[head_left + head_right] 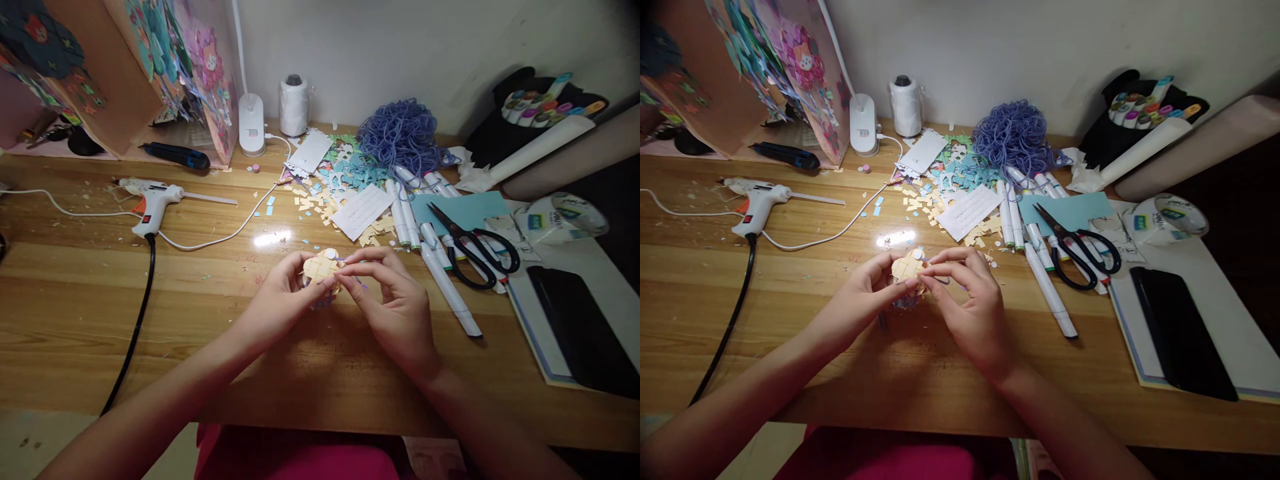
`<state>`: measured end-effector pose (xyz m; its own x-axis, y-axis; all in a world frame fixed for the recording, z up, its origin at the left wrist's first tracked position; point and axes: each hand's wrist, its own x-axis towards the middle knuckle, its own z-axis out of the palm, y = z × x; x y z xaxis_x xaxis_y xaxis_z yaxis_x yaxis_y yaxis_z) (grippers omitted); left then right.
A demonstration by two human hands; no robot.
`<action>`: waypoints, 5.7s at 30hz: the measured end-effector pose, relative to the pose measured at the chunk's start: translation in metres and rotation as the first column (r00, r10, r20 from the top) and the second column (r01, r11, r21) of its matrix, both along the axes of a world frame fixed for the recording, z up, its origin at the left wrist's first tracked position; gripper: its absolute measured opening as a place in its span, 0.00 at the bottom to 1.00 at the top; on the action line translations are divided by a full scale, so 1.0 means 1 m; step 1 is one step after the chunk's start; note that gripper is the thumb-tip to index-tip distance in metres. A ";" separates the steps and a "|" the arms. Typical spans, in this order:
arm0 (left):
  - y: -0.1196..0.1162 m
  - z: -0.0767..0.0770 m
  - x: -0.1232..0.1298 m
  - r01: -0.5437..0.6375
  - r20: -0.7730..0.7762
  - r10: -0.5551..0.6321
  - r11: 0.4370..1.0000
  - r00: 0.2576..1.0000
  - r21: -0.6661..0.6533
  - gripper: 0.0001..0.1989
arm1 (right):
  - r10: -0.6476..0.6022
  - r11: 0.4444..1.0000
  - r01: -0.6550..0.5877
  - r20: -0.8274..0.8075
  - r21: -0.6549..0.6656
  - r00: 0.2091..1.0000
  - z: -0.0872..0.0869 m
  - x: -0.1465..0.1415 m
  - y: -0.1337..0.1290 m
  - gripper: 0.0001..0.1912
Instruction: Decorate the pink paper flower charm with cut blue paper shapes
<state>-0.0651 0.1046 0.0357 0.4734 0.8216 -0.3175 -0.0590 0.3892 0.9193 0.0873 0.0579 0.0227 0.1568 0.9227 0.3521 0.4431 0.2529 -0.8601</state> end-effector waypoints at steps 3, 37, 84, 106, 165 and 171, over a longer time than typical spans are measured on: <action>0.000 0.000 0.000 0.019 0.037 -0.017 0.998 0.999 -0.053 0.15 | -0.016 0.999 0.013 0.081 0.041 0.997 0.001 -0.001 -0.001 0.05; -0.003 0.001 0.002 -0.022 0.043 0.022 1.000 0.999 -0.016 0.09 | -0.097 0.976 0.034 0.286 0.216 0.953 0.000 0.001 0.000 0.07; -0.007 0.003 0.003 -0.071 0.174 0.038 0.980 0.984 0.184 0.09 | -0.251 0.917 0.008 0.563 0.398 0.787 0.005 0.001 -0.007 0.17; -0.004 0.005 0.002 -0.051 0.121 0.040 0.994 0.992 0.093 0.09 | -0.225 0.875 -0.114 0.604 0.470 0.765 0.011 0.013 0.001 0.17; -0.014 -0.014 0.001 0.114 -0.182 0.015 0.727 0.983 0.677 0.08 | 0.039 0.978 -0.140 0.528 0.153 0.848 0.023 0.023 0.002 0.06; -0.013 -0.015 0.001 0.115 -0.174 0.006 0.728 0.985 0.676 0.08 | -0.019 0.977 -0.093 0.514 0.190 0.858 0.022 0.019 0.001 0.09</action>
